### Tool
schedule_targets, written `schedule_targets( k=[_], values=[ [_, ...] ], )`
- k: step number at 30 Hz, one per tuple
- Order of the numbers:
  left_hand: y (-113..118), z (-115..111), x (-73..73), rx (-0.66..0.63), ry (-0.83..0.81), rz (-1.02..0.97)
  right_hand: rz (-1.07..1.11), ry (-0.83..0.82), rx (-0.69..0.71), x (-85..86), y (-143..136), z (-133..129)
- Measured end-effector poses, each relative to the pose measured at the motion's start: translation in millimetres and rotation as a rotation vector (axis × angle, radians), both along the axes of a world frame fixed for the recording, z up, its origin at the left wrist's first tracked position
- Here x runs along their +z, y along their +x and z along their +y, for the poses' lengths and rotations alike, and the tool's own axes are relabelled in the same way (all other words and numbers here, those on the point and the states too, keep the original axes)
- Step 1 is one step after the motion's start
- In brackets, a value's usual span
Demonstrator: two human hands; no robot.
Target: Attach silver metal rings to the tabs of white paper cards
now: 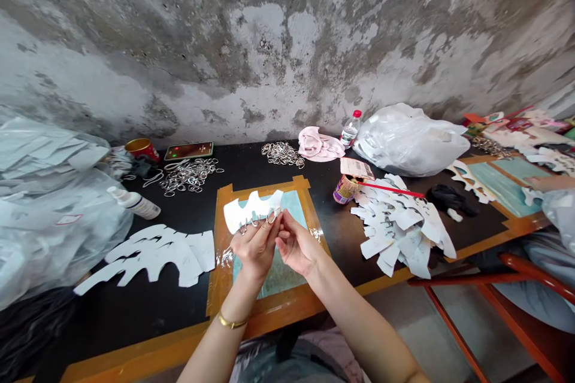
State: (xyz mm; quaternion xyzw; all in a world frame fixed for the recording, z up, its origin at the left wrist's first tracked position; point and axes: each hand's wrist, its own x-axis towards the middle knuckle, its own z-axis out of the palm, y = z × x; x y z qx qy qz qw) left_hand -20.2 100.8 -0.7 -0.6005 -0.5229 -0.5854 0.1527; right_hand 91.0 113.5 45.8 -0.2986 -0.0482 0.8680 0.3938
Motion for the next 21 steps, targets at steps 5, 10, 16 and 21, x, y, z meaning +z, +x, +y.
schedule_targets(
  k=[5, 10, 16, 21],
  values=[
    [7.1, -5.7, 20.3, -0.058, -0.152, -0.226, -0.083, 0.133, 0.053, -1.1, 9.8, 5.5],
    [10.8, -9.4, 38.2, -0.247, -0.515, -0.718, -0.267, 0.382, 0.117, 3.2, 22.3, 17.8],
    [12.2, -2.0, 21.6, -0.072, -0.224, -0.355, -0.348, 0.465, 0.054, 1.5, 17.2, 12.3],
    [7.2, 1.2, 3.2, -0.038, -0.092, -0.122, -0.187, 0.359, 0.041, -10.1, 9.3, 3.3]
  ],
)
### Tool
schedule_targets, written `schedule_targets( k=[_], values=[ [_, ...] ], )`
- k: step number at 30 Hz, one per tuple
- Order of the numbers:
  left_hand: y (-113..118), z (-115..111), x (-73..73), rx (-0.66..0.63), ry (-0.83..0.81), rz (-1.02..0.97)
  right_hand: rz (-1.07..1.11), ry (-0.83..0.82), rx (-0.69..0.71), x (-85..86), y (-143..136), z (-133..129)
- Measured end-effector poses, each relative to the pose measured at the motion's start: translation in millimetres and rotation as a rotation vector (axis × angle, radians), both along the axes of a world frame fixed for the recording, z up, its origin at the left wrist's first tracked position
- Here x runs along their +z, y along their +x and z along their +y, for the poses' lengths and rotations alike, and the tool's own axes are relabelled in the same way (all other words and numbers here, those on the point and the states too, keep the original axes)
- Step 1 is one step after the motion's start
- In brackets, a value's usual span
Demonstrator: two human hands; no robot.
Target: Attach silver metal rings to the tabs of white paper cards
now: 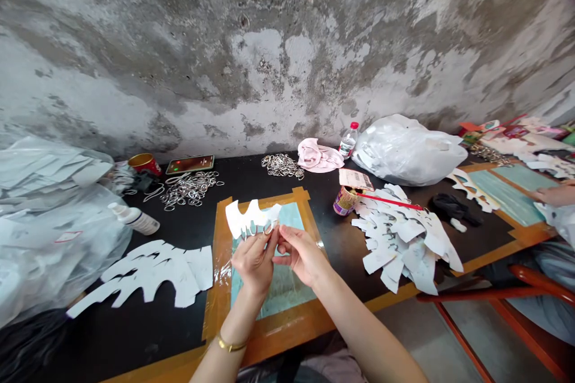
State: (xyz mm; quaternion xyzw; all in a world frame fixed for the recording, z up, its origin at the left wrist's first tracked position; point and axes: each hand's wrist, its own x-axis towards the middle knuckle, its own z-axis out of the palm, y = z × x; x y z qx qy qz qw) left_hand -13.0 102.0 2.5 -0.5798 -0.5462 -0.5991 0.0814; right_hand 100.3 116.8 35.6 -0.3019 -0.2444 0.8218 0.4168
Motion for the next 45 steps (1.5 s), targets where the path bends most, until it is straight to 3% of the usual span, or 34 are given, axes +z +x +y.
schedule_targets(
  k=[5, 10, 13, 16, 21, 29, 36, 39, 45],
  values=[
    [-3.3, 0.1, -5.3, 0.025, 0.074, 0.086, 0.190, -0.219, 0.000, -6.5, -3.9, -0.5],
    [1.5, -2.4, 9.1, 0.059, 0.076, 0.085, 0.158, -0.193, 0.000, 1.6, -1.5, -3.2],
    [7.4, -6.3, 23.0, 0.029, -0.010, -0.072, 0.103, -0.097, -0.022, 9.7, 0.5, -5.8],
    [10.3, -9.5, 34.1, -0.075, -0.207, -0.374, 0.047, -0.032, -0.021, 14.5, 2.7, -5.7],
    [8.7, -7.6, 40.1, -0.182, -0.453, -0.775, -0.050, -0.024, 0.004, 11.6, 7.2, 0.5],
    [12.1, 3.2, 27.7, -0.228, -0.450, -0.975, -0.159, -0.004, -0.122, -1.3, 2.6, 2.6],
    [30.0, 7.7, 14.7, -0.287, -0.441, -1.254, -0.143, 0.028, -0.237, -12.1, -3.9, -0.1],
    [35.4, 6.4, 16.4, -0.298, -0.419, -1.359, -0.114, 0.049, -0.232, -11.6, -3.6, -0.4],
    [35.2, 3.9, 33.4, -0.364, -0.410, -1.514, -0.090, 0.089, -0.169, -4.0, -2.2, 2.1]
  ],
)
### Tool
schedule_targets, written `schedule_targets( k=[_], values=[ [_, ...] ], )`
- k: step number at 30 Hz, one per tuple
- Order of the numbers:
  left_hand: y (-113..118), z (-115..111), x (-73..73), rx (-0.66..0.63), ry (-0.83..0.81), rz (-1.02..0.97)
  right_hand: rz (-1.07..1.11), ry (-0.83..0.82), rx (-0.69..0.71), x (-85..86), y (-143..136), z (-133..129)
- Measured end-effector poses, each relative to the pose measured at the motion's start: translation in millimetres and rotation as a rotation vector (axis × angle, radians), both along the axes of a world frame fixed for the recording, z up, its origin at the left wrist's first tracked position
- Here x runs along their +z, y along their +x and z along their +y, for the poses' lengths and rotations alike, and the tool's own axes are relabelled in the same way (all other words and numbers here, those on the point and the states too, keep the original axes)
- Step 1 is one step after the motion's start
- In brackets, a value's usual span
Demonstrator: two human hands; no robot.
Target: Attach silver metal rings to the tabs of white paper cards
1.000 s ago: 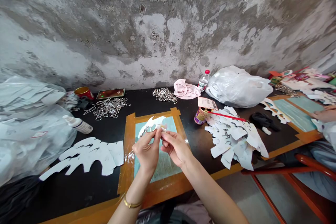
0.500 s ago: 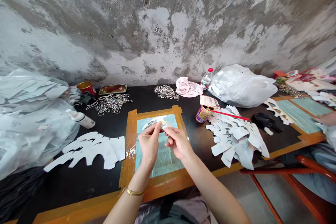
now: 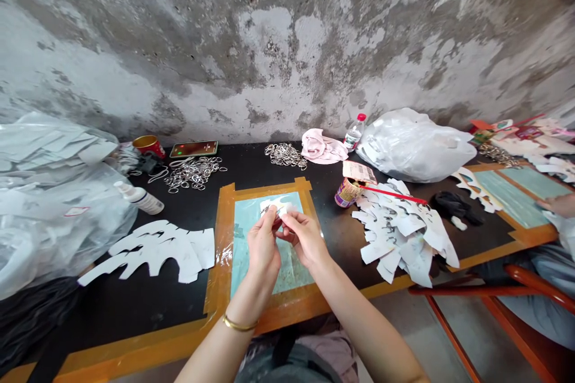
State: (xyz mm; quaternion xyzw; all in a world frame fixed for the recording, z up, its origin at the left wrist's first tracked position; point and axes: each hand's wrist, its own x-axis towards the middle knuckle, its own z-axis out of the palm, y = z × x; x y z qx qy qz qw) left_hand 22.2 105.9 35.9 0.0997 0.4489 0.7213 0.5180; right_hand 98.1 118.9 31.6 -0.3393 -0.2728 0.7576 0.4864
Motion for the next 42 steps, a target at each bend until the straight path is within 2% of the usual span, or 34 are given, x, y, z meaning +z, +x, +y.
schedule_targets(
  k=[6, 10, 20, 26, 30, 33, 36, 42],
  values=[
    [-1.3, -1.6, 5.7, 0.030, 0.000, -0.056, -0.021, 0.017, -0.018, -0.6, -3.4, -1.0],
    [-1.5, -5.7, 3.7, 0.078, 0.029, -0.026, -0.043, 0.017, -0.029, -2.4, -6.2, -1.8],
    [-5.1, -18.8, -4.6, 0.058, 0.097, 0.036, -0.111, -0.012, 0.079, 1.1, -1.0, 1.6],
    [0.8, -22.9, -4.3, 0.148, 0.138, 0.124, -0.036, -0.038, 0.050, -3.1, -2.8, -0.1],
    [4.8, -22.9, -2.8, 0.216, 0.105, 0.163, -0.064, 0.061, 0.078, -5.3, -8.7, -6.8],
    [3.0, -21.2, -0.6, 0.184, 0.125, 0.188, -0.101, 0.098, -0.007, -5.9, -13.9, -10.8],
    [-3.9, -18.3, 1.4, 0.108, 0.137, 0.128, -0.153, 0.123, -0.101, -5.6, -17.4, -12.5],
    [-19.1, -14.2, -2.0, -0.035, 0.017, -0.054, -0.262, 0.120, -0.172, -4.1, -18.0, -8.8]
  ],
)
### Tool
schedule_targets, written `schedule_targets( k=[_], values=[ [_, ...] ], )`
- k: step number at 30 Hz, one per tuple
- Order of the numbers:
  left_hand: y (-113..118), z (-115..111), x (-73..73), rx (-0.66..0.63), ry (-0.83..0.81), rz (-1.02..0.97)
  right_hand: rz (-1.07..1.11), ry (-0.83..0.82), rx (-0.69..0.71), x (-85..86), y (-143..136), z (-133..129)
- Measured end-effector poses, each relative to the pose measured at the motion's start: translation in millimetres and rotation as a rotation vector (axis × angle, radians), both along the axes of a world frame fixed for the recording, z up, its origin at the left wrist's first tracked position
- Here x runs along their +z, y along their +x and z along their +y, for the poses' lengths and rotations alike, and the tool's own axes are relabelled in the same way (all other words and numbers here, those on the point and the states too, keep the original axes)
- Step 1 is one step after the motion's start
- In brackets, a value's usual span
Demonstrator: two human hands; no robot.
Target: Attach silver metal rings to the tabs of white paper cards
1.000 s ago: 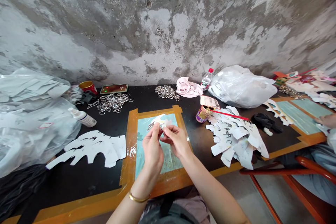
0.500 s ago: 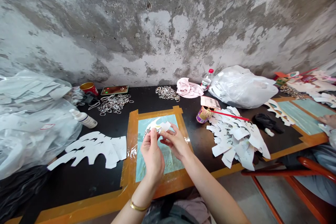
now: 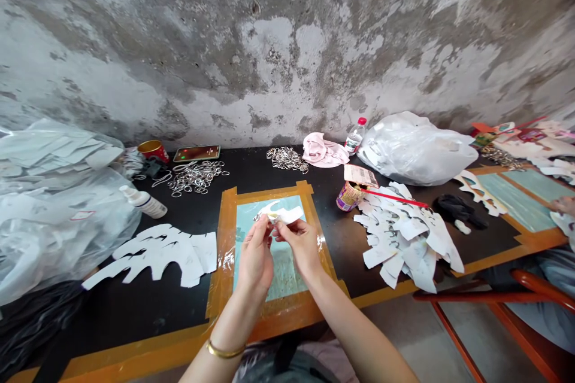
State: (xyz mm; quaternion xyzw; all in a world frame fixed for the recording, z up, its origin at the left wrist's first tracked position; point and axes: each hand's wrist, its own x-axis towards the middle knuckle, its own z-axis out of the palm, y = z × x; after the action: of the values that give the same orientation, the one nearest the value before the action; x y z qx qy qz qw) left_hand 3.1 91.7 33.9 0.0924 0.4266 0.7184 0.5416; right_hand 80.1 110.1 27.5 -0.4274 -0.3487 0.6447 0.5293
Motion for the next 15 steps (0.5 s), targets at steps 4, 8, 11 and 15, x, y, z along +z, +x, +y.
schedule_targets(
  k=[4, 8, 11, 15],
  values=[
    [-3.8, -0.8, -3.9, -0.044, 0.009, -0.012, -0.051, -0.010, 0.008, 1.3, -1.3, 4.1],
    [-6.6, -6.5, -11.2, -0.021, 0.022, 0.027, -0.086, 0.023, 0.040, -11.8, -7.8, -4.6],
    [-10.9, -7.2, -23.0, -0.004, 0.002, -0.006, -0.312, 0.076, -0.103, -32.6, -29.2, -6.5],
    [-26.4, -10.3, -30.0, -0.036, -0.023, -0.110, -0.461, 0.280, -0.074, -30.7, -107.6, 1.4]
  ],
)
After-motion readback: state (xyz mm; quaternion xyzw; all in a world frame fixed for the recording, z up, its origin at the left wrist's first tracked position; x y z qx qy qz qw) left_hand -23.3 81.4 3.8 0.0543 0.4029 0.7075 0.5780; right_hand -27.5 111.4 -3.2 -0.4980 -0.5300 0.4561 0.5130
